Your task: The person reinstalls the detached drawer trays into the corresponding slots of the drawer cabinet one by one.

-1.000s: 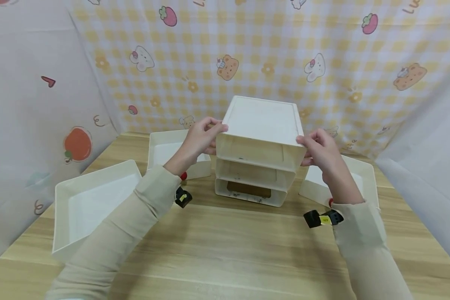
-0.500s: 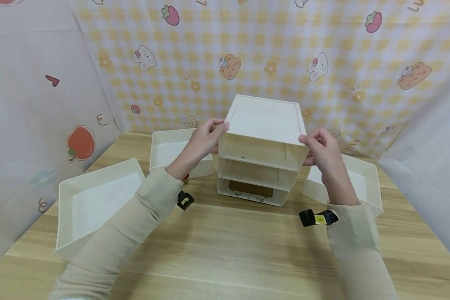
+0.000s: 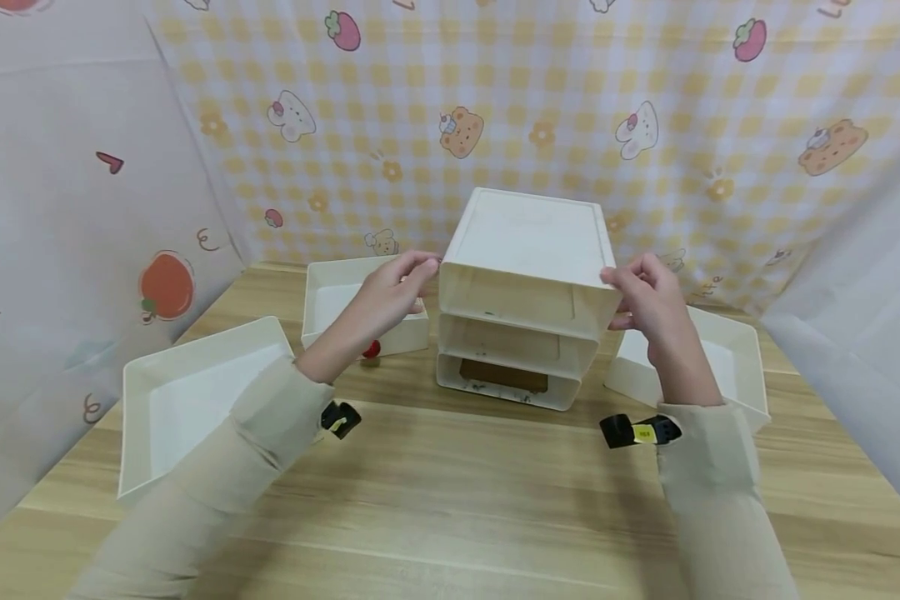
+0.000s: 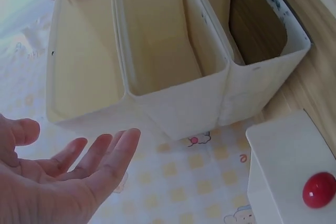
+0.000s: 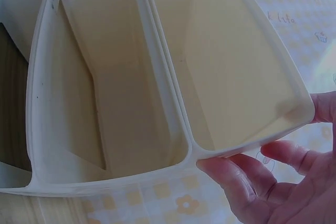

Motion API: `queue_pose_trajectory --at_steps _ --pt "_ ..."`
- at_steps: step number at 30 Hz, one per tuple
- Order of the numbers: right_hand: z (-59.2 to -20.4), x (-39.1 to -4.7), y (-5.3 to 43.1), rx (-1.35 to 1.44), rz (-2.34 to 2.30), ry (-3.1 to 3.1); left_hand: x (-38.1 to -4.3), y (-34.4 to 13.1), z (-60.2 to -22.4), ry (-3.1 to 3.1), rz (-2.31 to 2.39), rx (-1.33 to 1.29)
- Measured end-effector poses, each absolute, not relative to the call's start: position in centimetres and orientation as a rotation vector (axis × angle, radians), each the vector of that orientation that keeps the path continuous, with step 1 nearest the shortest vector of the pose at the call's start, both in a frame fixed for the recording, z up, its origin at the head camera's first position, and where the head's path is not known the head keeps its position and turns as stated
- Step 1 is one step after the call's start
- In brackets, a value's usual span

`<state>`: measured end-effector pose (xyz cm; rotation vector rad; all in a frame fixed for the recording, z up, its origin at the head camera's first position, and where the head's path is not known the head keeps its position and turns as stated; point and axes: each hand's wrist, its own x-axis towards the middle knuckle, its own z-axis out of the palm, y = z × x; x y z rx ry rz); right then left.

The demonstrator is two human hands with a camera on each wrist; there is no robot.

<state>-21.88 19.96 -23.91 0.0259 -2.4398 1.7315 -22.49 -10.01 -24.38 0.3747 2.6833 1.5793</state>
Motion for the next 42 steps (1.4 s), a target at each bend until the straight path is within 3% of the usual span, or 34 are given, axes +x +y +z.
queue_pose_trajectory --at_steps 20,42 --pt "-24.2 -21.6 20.1 0.004 1.903 -2.313 -15.0 -20.6 -25.6 3.068 1.183 0.397" --pt "-24.4 -21.6 19.9 -0.001 1.846 -2.346 -9.6 -32.7 -30.9 3.294 0.957 0.045"
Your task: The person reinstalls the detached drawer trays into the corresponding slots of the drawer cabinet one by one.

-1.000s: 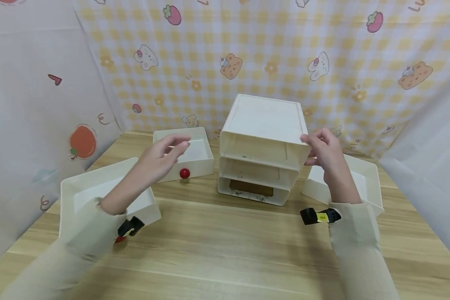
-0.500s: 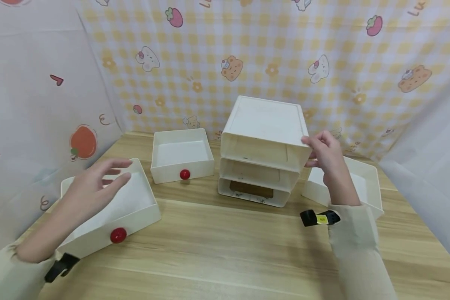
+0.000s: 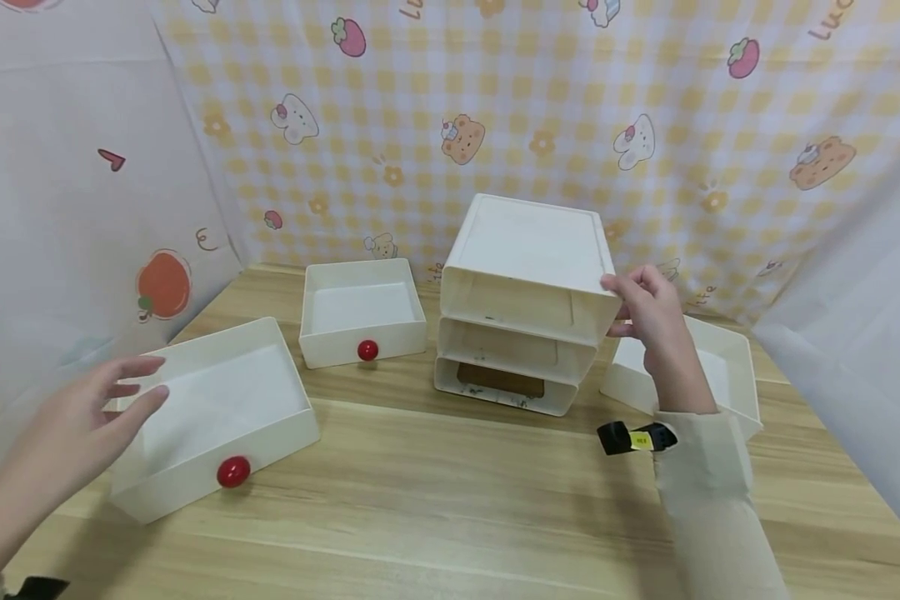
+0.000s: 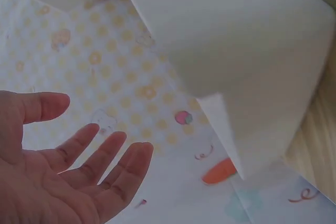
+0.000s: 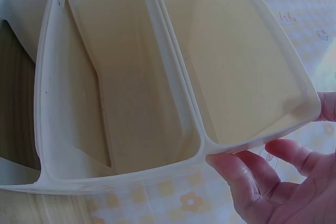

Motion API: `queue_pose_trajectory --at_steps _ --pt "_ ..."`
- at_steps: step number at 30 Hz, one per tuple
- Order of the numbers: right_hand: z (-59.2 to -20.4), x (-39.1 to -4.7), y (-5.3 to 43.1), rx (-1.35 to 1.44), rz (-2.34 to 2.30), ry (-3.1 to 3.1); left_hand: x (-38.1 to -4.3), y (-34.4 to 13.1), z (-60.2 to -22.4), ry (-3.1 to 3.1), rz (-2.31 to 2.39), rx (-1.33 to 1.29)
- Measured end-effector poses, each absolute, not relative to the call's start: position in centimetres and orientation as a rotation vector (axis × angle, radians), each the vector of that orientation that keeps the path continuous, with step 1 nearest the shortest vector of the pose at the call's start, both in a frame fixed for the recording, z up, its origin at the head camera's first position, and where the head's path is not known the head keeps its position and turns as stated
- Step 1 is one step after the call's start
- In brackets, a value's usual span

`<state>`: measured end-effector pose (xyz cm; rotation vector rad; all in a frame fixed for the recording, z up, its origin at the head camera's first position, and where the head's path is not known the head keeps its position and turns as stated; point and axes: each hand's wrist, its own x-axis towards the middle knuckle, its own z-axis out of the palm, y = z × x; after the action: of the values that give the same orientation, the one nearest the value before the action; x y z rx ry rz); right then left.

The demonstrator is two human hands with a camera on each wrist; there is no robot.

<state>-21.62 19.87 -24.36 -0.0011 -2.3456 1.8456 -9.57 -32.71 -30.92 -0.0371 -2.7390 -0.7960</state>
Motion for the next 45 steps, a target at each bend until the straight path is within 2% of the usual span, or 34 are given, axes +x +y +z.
queue_pose_trajectory --at_steps 9,21,26,29,33,37,45 --pt "-24.5 -21.6 19.9 -0.007 1.817 -2.355 -8.3 -35.8 -33.2 -2.616 -0.875 0.009" --pt "-24.6 -21.6 20.0 -0.003 1.813 -2.350 -7.1 -37.6 -35.2 -2.867 -1.196 0.219" --pt "-24.6 -21.5 20.0 0.010 1.810 -2.351 -7.4 -38.6 -37.1 -2.880 -1.277 0.230" --pt "-24.6 -21.5 20.0 0.009 1.810 -2.350 -7.9 -40.4 -39.8 -2.821 -1.325 0.222" --pt "-24.6 -21.6 19.9 0.007 1.822 -2.338 -7.8 -40.2 -39.8 -2.798 -1.415 0.256" --pt "-24.6 -21.5 19.8 0.004 1.816 -2.338 -6.9 -37.7 -37.1 -2.788 -1.468 0.290" --pt "-24.7 -21.6 19.8 -0.004 1.783 -2.350 -7.0 -38.6 -38.1 -2.816 -1.515 0.291"
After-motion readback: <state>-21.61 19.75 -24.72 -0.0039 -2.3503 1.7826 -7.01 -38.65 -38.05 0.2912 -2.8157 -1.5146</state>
